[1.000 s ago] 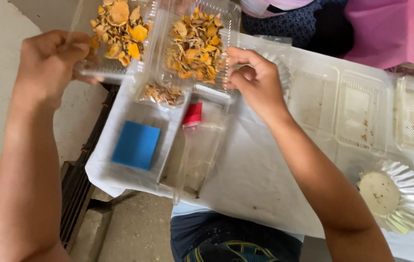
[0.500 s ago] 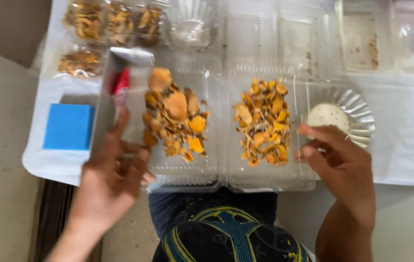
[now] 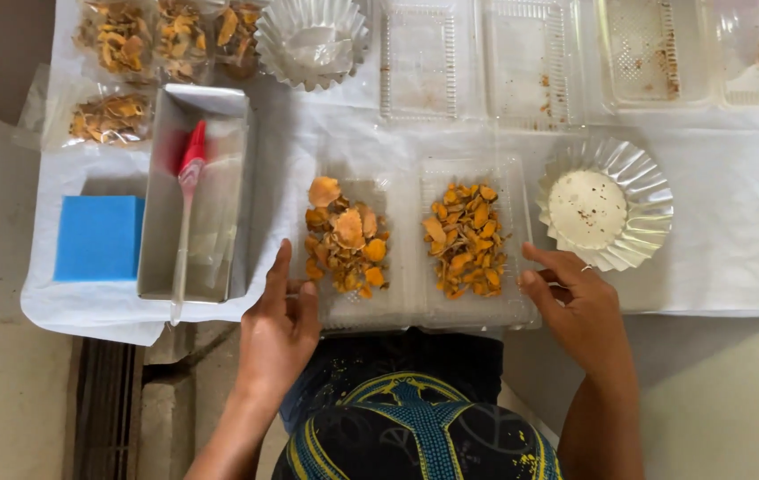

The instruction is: The person is arranging dried turmeric slices into small plastic and foil containers and then applying a coating using a red silicone brush.

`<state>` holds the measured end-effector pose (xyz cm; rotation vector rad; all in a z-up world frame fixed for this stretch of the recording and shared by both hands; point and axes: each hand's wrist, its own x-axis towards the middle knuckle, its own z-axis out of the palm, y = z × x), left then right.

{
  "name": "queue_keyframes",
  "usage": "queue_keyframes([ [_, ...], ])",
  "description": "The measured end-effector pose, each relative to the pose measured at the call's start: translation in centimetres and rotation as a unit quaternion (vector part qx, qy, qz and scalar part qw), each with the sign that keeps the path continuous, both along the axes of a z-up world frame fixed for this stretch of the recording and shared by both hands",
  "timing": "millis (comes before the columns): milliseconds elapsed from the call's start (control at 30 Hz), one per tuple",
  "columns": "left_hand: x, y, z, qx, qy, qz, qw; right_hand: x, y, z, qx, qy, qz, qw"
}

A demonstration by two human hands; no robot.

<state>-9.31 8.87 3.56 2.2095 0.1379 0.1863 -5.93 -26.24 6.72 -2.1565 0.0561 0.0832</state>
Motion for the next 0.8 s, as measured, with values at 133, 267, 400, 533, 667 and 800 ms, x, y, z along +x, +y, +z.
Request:
queue_keyframes([
  [133, 1.8, -0.2, -1.5, 0.134, -0.117, 0.044, 0.983, 0.5, 1.0, -0.5, -0.065, -0.068, -0.015, 0.995],
  [267, 3.0, 0.0, -1.4, 0.137, -0.052, 0.031, 0.989, 0.8, 1.0, -1.7, -0.193, -0.063, 0.016, 0.979],
  [400, 3.2, -0.2, 0.1, 0.297, -0.114, 0.056, 0.946, 0.2, 1.3, -0.6, -0.284, -0.053, -0.016, 0.957],
  [533, 2.0, -0.2, 2.3, 0.375, -0.22, 0.015, 0.9, -0.2, 1.0, 1.5, -0.323, -0.18, -0.035, 0.928],
  [667, 2.1, -0.1, 0.6, 0.234, -0.259, -0.15, 0.925, 0.7, -2.3, -1.6, -0.367, -0.224, -0.006, 0.903],
  [800, 3.9, -1.2, 0.5, 0.3, -0.258, -0.229, 0.889, 2.3, -3.0, -3.3, -0.349, -0.18, 0.022, 0.92],
])
